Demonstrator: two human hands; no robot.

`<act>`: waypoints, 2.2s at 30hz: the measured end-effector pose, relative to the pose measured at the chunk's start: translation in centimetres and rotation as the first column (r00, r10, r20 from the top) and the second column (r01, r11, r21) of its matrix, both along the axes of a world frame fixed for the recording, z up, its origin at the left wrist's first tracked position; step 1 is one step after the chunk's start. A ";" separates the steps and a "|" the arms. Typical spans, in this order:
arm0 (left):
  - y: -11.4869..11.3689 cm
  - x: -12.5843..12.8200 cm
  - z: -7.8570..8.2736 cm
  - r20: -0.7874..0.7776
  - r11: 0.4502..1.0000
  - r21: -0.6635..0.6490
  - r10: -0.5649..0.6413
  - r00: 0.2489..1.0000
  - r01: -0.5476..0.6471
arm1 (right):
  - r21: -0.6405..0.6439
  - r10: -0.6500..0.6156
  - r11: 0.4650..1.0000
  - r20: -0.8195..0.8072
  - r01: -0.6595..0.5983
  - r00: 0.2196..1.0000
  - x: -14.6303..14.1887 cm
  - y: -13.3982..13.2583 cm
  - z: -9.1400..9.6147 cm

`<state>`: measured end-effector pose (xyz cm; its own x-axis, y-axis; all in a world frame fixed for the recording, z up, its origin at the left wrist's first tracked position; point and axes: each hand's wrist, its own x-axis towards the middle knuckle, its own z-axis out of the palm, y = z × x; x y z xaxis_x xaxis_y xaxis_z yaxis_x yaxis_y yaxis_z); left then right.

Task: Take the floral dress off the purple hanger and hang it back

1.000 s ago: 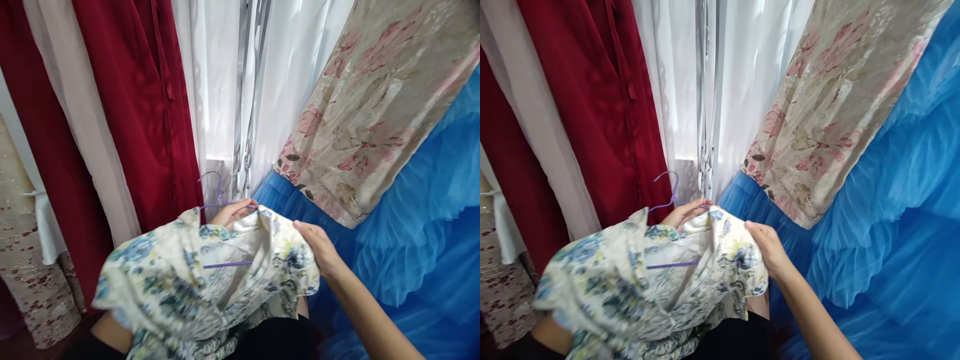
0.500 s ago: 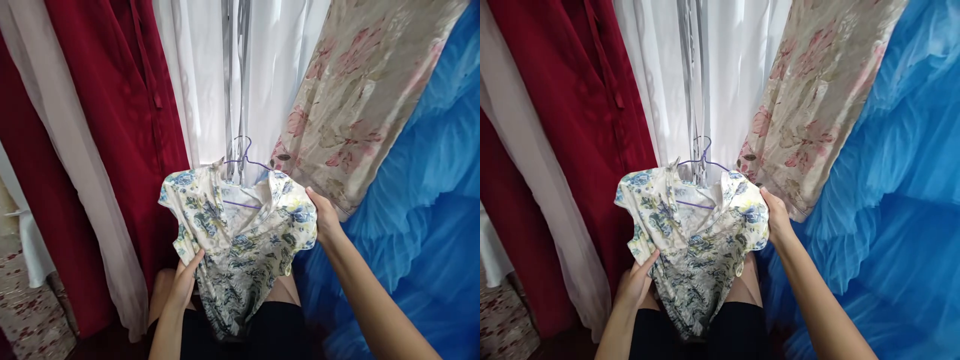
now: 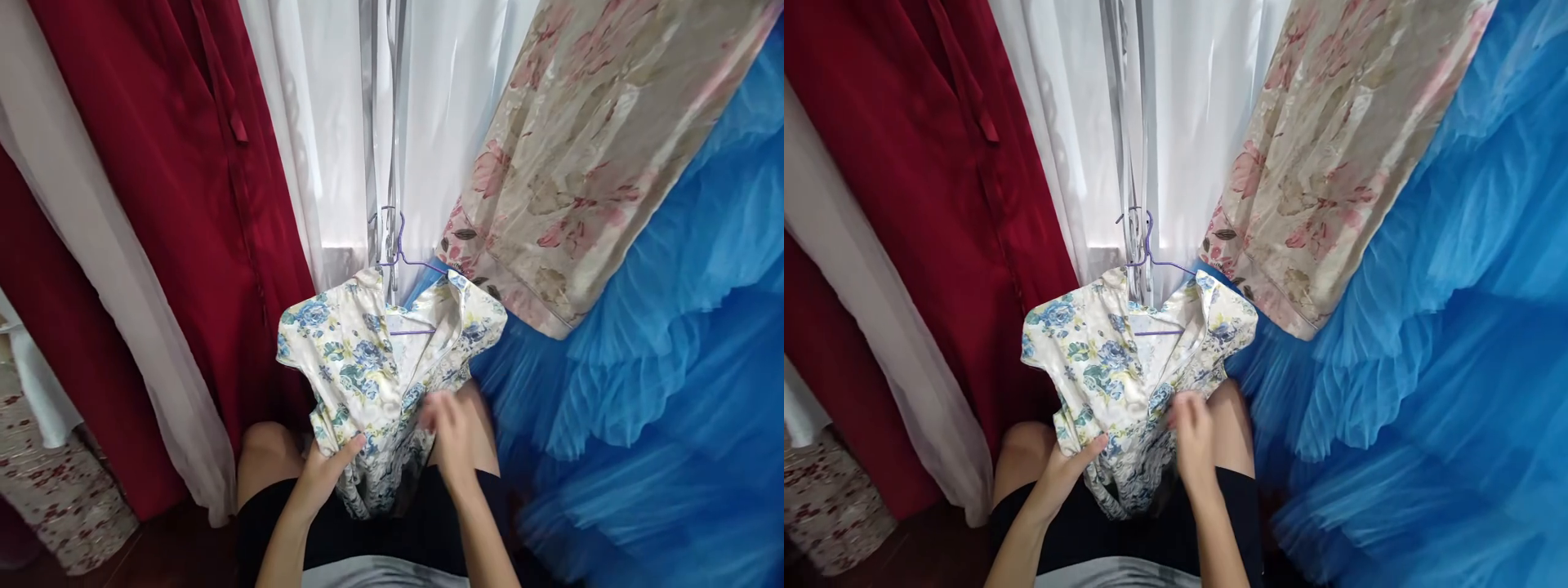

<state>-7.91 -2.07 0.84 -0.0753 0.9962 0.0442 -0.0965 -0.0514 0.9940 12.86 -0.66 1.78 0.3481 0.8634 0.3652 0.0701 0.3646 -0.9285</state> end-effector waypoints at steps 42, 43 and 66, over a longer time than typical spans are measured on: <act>6.2 4.0 8.7 -0.726 0.790 0.467 0.088 0.682 0.396 | 0.008 0.463 0.881 0.189 -0.473 0.866 2.8 9.2 18.4; 7.0 4.2 10.6 -0.636 0.747 0.581 0.167 0.754 0.324 | -0.002 0.473 0.874 0.228 -0.485 0.851 3.2 8.9 18.8; 15.7 -0.5 21.0 -0.082 0.509 0.853 0.344 0.935 -0.112 | -0.159 0.407 0.913 0.412 -0.375 0.815 4.1 6.4 16.0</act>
<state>-8.41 13.65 21.82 -0.1670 0.4463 0.8792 0.2486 -0.8438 0.4756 17.01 5.74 17.82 -0.2012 0.9210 0.3335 0.3299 0.3843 -0.8623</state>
